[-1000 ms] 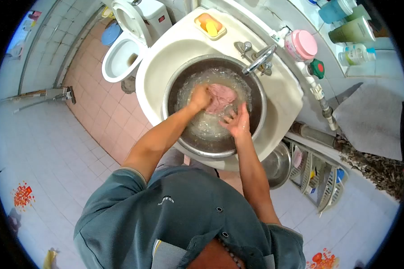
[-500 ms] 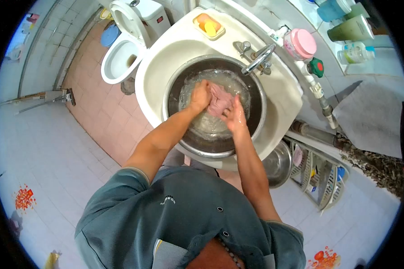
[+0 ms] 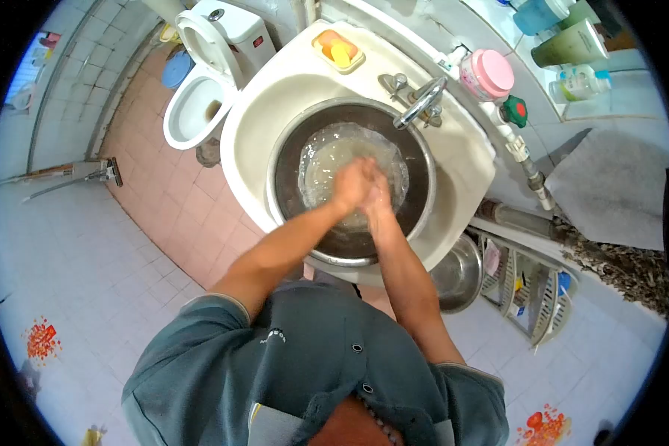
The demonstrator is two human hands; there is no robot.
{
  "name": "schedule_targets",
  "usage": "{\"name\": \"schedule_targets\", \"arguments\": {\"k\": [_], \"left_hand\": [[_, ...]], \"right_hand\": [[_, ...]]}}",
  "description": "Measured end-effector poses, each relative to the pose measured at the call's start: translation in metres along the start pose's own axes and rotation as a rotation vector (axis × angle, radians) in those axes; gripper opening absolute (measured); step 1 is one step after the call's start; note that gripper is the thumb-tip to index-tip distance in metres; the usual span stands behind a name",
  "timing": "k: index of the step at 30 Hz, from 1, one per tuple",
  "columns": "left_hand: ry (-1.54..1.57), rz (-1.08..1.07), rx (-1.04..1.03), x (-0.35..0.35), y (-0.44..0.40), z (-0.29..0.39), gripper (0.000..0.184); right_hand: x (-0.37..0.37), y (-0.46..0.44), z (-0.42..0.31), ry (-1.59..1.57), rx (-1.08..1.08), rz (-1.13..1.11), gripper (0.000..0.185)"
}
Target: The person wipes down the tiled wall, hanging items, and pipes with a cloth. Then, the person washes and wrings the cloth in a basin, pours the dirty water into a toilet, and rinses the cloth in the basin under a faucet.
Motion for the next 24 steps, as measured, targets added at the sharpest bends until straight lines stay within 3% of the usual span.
{"name": "schedule_targets", "arguments": {"k": [1, 2, 3, 5, 7, 8, 10, 11, 12, 13, 14, 15, 17, 18, 20, 21, 22, 23, 24], "left_hand": [[-0.085, 0.034, 0.035, 0.010, -0.023, -0.005, 0.031], [-0.176, 0.062, 0.074, 0.021, -0.040, -0.016, 0.030], [-0.206, 0.084, 0.072, 0.031, -0.058, -0.030, 0.029], [-0.236, 0.100, 0.064, 0.036, -0.072, -0.056, 0.029], [-0.203, 0.101, -0.011, 0.036, -0.074, -0.067, 0.028], [-0.145, -0.155, 0.127, 0.016, -0.073, -0.075, 0.024], [0.020, -0.481, 0.029, 0.001, -0.021, -0.037, 0.023], [0.188, -0.530, -0.081, -0.011, 0.006, -0.021, 0.023], [0.356, -0.576, -0.189, -0.021, 0.034, -0.007, 0.023], [0.295, -0.513, -0.194, -0.023, 0.062, 0.007, 0.023], [0.233, -0.449, -0.198, -0.019, 0.079, 0.019, 0.023], [0.226, -0.452, -0.193, -0.016, 0.079, 0.021, 0.023], [-0.025, -0.233, -0.198, -0.008, 0.070, 0.026, 0.027], [-0.070, -0.057, -0.293, 0.008, 0.061, 0.036, 0.028], [-0.099, -0.101, 0.047, 0.004, 0.002, -0.001, 0.029], [-0.211, -0.081, 0.077, 0.015, -0.009, -0.008, 0.031], [-0.322, -0.055, 0.083, 0.028, -0.026, -0.009, 0.032], [-0.321, -0.053, 0.070, 0.037, -0.039, -0.018, 0.032], [-0.281, 0.017, 0.024, 0.044, -0.045, -0.033, 0.034]], "right_hand": [[-0.023, 0.018, -0.016, 0.138, -0.208, 0.112, 0.042], [-0.042, 0.025, -0.029, 0.127, -0.158, -0.070, 0.065], [-0.047, 0.030, -0.041, 0.127, -0.154, -0.072, 0.065], [-0.024, 0.057, -0.062, 0.199, -0.271, 0.223, 0.091], [-0.005, 0.061, -0.063, 0.182, -0.275, 0.282, 0.095], [-0.009, 0.063, -0.063, 0.104, -0.328, 0.234, 0.096], [-0.032, 0.067, -0.065, -0.006, -0.404, 0.221, 0.094], [-0.030, 0.062, -0.063, -0.012, -0.400, 0.222, 0.094], [-0.034, 0.054, -0.058, -0.116, -0.369, 0.081, 0.090], [-0.036, 0.048, -0.052, -0.219, -0.340, -0.060, 0.087], [-0.021, 0.037, -0.039, -0.367, -0.379, -0.012, 0.068], [-0.002, 0.018, -0.011, -0.375, -0.381, -0.008, 0.068], [0.015, -0.007, 0.024, -0.458, -0.365, -0.354, 0.047], [-0.004, 0.000, 0.009, -0.455, -0.357, -0.352, 0.047], [-0.039, 0.021, -0.015, -0.191, -0.331, -0.087, 0.041], [-0.045, 0.041, -0.023, -0.057, -0.331, 0.049, 0.038], [-0.046, 0.041, -0.034, 0.060, -0.209, 0.052, 0.062], [-0.049, 0.042, -0.045, 0.058, -0.195, 0.048, 0.062], [-0.037, 0.054, -0.058, 0.108, -0.227, 0.209, 0.070]]}}
Point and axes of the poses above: each hand's wrist, its own y-axis away from the middle knuckle, its own x-axis out of the back of the hand, z = x × y, the point moved 6 cm from there along -y, towards the middle knuckle, and after that the axes turned 13 degrees about x, right-handed, at the moved point
